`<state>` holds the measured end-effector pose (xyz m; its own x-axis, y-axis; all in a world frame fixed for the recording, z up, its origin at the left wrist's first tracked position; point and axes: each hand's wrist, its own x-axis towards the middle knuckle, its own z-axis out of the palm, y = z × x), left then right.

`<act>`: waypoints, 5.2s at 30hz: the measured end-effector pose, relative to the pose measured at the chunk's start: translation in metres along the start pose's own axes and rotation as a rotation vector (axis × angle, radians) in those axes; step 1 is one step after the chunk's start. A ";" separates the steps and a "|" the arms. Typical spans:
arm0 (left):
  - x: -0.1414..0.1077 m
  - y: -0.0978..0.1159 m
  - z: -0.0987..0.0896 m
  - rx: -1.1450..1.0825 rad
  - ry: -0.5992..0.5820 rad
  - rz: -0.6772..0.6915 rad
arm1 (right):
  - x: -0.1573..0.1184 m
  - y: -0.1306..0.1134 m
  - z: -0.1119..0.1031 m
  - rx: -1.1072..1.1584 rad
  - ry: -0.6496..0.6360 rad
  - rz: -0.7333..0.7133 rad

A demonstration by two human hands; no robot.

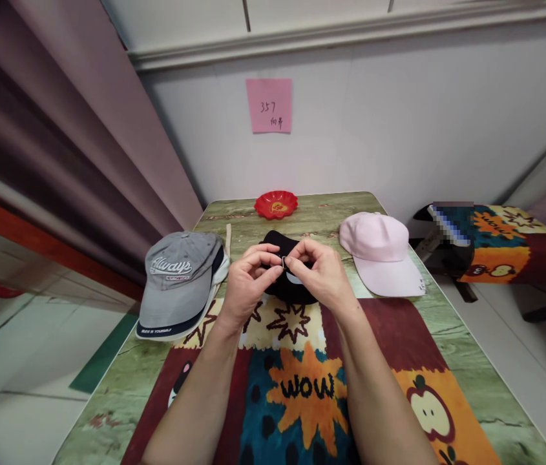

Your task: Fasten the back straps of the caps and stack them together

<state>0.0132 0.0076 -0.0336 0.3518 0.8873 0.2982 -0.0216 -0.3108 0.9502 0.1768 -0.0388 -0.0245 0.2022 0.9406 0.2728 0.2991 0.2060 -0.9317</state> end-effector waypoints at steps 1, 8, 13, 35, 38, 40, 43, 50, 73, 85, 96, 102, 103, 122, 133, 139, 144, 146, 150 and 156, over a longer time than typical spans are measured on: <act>0.000 0.000 0.000 -0.021 -0.001 -0.015 | 0.000 0.000 0.000 -0.002 0.001 -0.006; -0.001 0.001 0.003 -0.078 0.005 -0.058 | 0.000 0.001 0.000 -0.028 -0.002 -0.059; 0.000 -0.002 0.001 -0.082 0.014 -0.081 | -0.001 -0.006 0.003 -0.155 0.030 -0.150; 0.003 -0.008 -0.003 -0.042 0.041 -0.054 | 0.002 0.002 0.008 -0.367 -0.028 -0.492; 0.002 -0.009 0.001 -0.051 0.064 -0.059 | 0.003 0.005 0.013 -0.376 0.002 -0.488; 0.003 -0.009 0.002 -0.087 0.085 -0.080 | 0.003 0.006 0.015 -0.376 0.029 -0.475; 0.004 -0.010 -0.001 -0.162 0.122 -0.101 | 0.003 0.005 0.014 -0.368 0.080 -0.431; 0.007 -0.018 -0.009 -0.046 0.235 -0.044 | 0.003 0.008 0.014 -0.313 0.102 -0.306; 0.007 -0.008 -0.015 -0.054 0.050 -0.100 | 0.003 0.007 0.014 -0.335 0.057 -0.404; 0.006 -0.011 -0.018 -0.036 0.045 -0.074 | 0.003 0.013 0.019 -0.398 0.027 -0.377; 0.008 -0.009 -0.023 0.002 -0.055 -0.066 | 0.002 0.009 0.019 -0.374 0.031 -0.400; 0.010 -0.008 -0.035 -0.074 -0.040 -0.131 | 0.006 0.017 0.000 -0.388 -0.009 -0.276; 0.010 -0.008 -0.038 -0.075 -0.043 -0.134 | 0.006 0.018 -0.004 -0.368 -0.025 -0.256; 0.012 -0.018 -0.038 0.203 -0.140 0.038 | 0.003 0.007 0.005 -0.381 -0.016 -0.269; 0.013 -0.012 -0.047 0.323 -0.109 0.171 | 0.003 0.008 -0.003 -0.267 -0.072 -0.239; 0.018 -0.023 -0.073 0.460 -0.040 0.191 | 0.004 0.050 -0.055 -0.280 0.133 -0.126; 0.020 -0.048 -0.085 0.665 -0.131 0.106 | 0.005 0.084 -0.062 -0.648 -0.018 -0.061; 0.021 -0.056 -0.086 0.680 -0.118 0.092 | 0.008 0.086 -0.052 -0.674 -0.090 -0.089; 0.022 -0.063 -0.086 0.617 -0.071 0.112 | 0.014 0.084 -0.032 -0.683 -0.126 -0.154; 0.021 -0.050 -0.078 0.334 -0.104 0.061 | 0.015 0.084 -0.026 -0.632 -0.091 -0.192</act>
<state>-0.0519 0.0681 -0.0675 0.4533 0.8294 0.3266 0.2555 -0.4719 0.8438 0.2290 -0.0141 -0.0919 0.0198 0.9278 0.3726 0.8164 0.2001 -0.5417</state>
